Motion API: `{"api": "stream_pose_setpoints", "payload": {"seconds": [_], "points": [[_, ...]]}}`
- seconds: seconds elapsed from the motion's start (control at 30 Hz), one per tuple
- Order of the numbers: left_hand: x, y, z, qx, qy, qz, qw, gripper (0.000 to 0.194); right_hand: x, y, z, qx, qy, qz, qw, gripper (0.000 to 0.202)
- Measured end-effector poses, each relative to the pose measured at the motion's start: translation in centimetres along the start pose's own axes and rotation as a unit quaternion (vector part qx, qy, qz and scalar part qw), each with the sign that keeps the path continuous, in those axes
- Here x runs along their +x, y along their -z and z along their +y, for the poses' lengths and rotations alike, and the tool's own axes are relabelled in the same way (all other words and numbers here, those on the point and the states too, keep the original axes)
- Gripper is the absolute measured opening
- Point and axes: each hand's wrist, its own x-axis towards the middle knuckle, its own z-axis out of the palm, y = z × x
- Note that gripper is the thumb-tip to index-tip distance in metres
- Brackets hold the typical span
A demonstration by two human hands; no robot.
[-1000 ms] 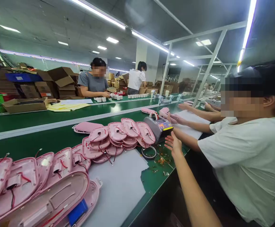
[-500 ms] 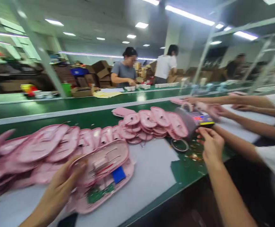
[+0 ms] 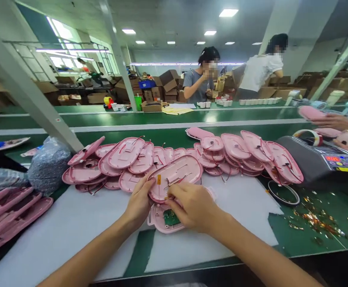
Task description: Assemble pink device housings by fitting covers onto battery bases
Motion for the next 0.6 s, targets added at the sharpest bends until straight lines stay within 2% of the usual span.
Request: {"api": "stream_pose_setpoints", "payload": {"seconds": [0.13, 0.23, 0.37, 0.6], "points": [[-0.4, -0.8, 0.5, -0.048, -0.011, -0.068, 0.996, 0.031, -0.7, -0.2, -0.2, 0.072, -0.09, 0.032, 0.993, 0.007], [-0.7, -0.8, 0.6, -0.046, -0.033, -0.068, 0.996, 0.027, -0.1, -0.9, -1.1, 0.1, -0.142, 0.051, 0.983, 0.009], [-1.0, -0.6, 0.4, -0.038, -0.04, -0.068, 0.996, 0.028, 0.7, -2.0, -1.9, 0.101, -0.157, 0.057, 0.981, 0.011], [-1.1, -0.4, 0.1, -0.037, -0.055, -0.058, 0.996, 0.026, 0.7, -2.9, -2.4, 0.0, -0.157, 0.06, 0.986, 0.014]]}}
